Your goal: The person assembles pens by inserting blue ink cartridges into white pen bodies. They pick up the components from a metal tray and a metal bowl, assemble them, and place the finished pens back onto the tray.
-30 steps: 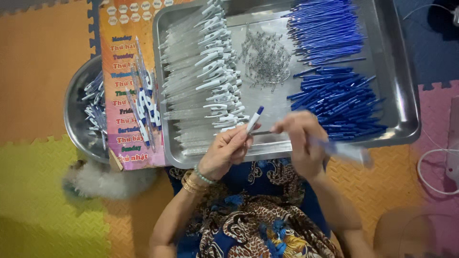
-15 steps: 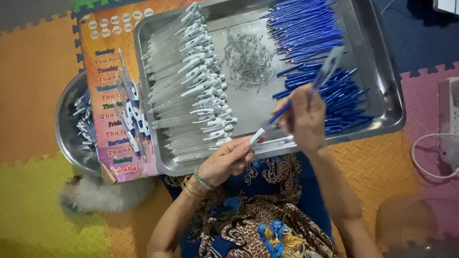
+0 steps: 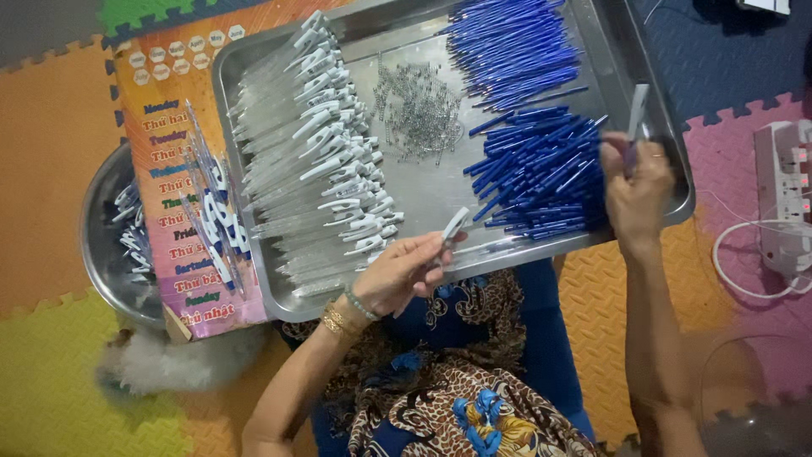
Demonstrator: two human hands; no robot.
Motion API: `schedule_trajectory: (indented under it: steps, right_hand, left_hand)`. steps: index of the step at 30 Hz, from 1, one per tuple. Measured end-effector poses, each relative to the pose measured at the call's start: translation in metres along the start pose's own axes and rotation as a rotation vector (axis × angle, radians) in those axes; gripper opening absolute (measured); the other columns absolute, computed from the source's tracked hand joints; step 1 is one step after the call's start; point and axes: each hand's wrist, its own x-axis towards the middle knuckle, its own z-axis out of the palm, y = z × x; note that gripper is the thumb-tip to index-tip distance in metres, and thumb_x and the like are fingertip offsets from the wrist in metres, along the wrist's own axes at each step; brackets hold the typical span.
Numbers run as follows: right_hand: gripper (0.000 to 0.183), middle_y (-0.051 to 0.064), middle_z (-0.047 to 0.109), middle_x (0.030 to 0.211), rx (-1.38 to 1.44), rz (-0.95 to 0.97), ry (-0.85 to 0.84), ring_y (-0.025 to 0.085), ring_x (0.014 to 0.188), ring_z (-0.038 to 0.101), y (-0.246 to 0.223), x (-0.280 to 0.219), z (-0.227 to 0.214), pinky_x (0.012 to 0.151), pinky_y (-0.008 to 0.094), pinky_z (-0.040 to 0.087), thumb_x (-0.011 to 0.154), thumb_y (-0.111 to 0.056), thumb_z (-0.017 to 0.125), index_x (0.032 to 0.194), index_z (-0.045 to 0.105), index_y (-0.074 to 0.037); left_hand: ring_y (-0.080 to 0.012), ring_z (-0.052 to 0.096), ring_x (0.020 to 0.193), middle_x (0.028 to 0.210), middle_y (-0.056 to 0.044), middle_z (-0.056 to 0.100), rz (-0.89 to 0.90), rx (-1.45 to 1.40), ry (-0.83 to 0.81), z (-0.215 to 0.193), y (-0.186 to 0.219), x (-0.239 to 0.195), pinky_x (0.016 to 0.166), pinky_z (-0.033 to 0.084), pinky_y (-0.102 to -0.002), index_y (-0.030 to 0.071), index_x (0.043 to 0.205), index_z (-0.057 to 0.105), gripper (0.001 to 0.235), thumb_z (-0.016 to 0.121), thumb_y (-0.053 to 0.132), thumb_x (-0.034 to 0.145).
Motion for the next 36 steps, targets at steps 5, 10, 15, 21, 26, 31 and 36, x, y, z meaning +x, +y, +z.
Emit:
schedule_trajectory:
  steps: [5,10,15,21,26,31,36]
  right_hand:
    - [0.029,0.005,0.066,0.093,0.026,-0.040,-0.017,0.013,0.081,0.059,-0.052,-0.024,-0.003,0.075,0.028,0.047,0.131,-0.026,0.060,0.121,0.075,-0.004]
    - [0.042,0.014,0.076,0.088,0.708,0.467,-0.323,0.023,0.073,0.077,-0.127,-0.055,0.065,0.061,0.037,0.064,0.117,-0.041,0.054,0.124,0.076,-0.006]
    - [0.044,0.020,0.084,0.101,1.182,0.821,-0.512,0.035,0.085,0.085,-0.130,-0.064,0.123,0.072,0.046,0.073,0.110,-0.048,0.062,0.121,0.076,-0.008]
    - [0.024,0.011,0.077,0.085,1.318,0.845,-0.446,0.025,0.073,0.083,-0.127,-0.062,0.133,0.061,0.035,0.069,0.112,-0.024,0.068,0.112,0.077,-0.002]
    - [0.020,0.023,0.084,0.096,1.256,0.776,-0.516,0.028,0.080,0.085,-0.098,-0.057,0.141,0.067,0.032,0.072,0.110,-0.016,0.069,0.120,0.075,0.001]
    - [0.017,0.026,0.083,0.093,1.094,0.621,-0.522,0.026,0.077,0.085,-0.116,-0.035,0.113,0.067,0.031,0.072,0.108,-0.008,0.070,0.117,0.072,0.006]
    - [0.014,0.026,0.082,0.091,0.807,0.479,-0.549,0.027,0.075,0.084,-0.133,-0.013,0.074,0.067,0.034,0.073,0.108,-0.005,0.070,0.112,0.074,0.008]
  left_hand:
    - [-0.0035,0.059,0.060,0.094,0.001,0.074,-0.041,0.074,-0.046,-0.019,0.018,0.006,0.048,0.041,-0.014,0.011,0.141,0.071,0.030,0.064,0.023,0.114]
    - [-0.0216,0.071,0.064,0.093,-0.006,0.081,0.424,1.539,0.195,0.038,0.093,-0.012,0.050,0.054,-0.032,0.020,0.133,0.078,0.031,0.077,0.027,0.103]
    - [-0.0186,0.067,0.058,0.079,0.008,0.074,0.392,2.312,0.251,0.049,0.096,0.005,0.049,0.054,-0.034,0.030,0.106,0.077,0.012,0.080,0.030,0.094]
    - [-0.0231,0.074,0.067,0.068,-0.002,0.074,0.185,2.494,0.162,0.095,0.141,-0.005,0.058,0.064,-0.043,0.019,0.083,0.083,0.016,0.088,0.032,0.089]
    - [-0.0213,0.075,0.069,0.064,0.002,0.072,0.226,2.481,0.180,0.076,0.152,-0.016,0.059,0.062,-0.042,0.023,0.070,0.076,0.023,0.077,0.011,0.090]
    - [-0.0285,0.077,0.074,0.087,-0.006,0.081,0.185,2.255,0.138,0.069,0.159,-0.027,0.064,0.063,-0.044,0.022,0.121,0.075,0.020,0.070,0.013,0.104]
    - [-0.0376,0.079,0.087,0.099,-0.016,0.083,0.170,1.948,0.071,0.043,0.155,-0.024,0.074,0.064,-0.049,0.024,0.140,0.070,0.030,0.062,0.020,0.112]
